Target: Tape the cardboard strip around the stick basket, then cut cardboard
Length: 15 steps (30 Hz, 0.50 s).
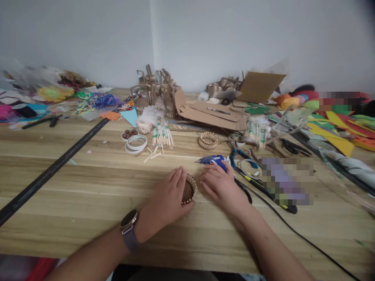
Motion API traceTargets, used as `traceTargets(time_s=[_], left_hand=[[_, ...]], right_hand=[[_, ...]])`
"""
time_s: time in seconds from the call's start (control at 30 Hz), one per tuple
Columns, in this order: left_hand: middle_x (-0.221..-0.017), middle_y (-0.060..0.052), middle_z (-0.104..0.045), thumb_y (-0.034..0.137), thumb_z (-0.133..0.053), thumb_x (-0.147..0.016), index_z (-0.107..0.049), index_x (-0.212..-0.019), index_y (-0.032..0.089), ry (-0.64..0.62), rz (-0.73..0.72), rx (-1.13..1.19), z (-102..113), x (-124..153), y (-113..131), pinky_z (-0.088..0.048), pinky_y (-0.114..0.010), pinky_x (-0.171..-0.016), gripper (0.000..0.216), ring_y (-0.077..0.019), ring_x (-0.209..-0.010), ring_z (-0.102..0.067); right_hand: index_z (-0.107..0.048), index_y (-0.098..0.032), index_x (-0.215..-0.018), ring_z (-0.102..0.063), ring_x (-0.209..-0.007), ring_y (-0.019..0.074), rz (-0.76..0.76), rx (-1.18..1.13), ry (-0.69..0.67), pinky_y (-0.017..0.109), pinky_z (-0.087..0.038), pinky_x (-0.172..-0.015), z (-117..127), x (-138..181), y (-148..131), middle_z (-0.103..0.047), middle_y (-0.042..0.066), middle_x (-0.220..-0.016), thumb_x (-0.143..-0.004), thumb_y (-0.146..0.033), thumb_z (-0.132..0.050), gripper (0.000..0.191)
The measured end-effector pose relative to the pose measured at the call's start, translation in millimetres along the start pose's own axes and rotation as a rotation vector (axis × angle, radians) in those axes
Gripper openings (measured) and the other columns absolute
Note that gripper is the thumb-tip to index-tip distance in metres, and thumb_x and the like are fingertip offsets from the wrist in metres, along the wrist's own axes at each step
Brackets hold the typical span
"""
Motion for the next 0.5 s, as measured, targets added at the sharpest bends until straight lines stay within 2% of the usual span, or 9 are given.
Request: traceTargets(time_s=[0.5], left_hand=[[-0.148, -0.026, -0.041, 0.039, -0.061, -0.082, -0.034, -0.141, 0.004, -0.023, 0.02, 0.014, 1.0, -1.1, 0.4, -0.037, -0.049, -0.111, 0.074, -0.0352, -0.137, -0.041]], right_hand=[[-0.062, -0.024, -0.084, -0.062, -0.093, 0.0208, -0.011, -0.055, -0.045, 0.052, -0.019, -0.11, -9.3, 4.0, -5.7, -0.071, 0.002, -0.084, -0.093, -0.02, -0.049, 0.016]])
Point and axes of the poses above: each hand's wrist, its own x-axis away from the middle knuckle, its own z-axis out of the back of the hand, y = z × x, the point moved 10 cm from there along -x, towards the middle knuckle
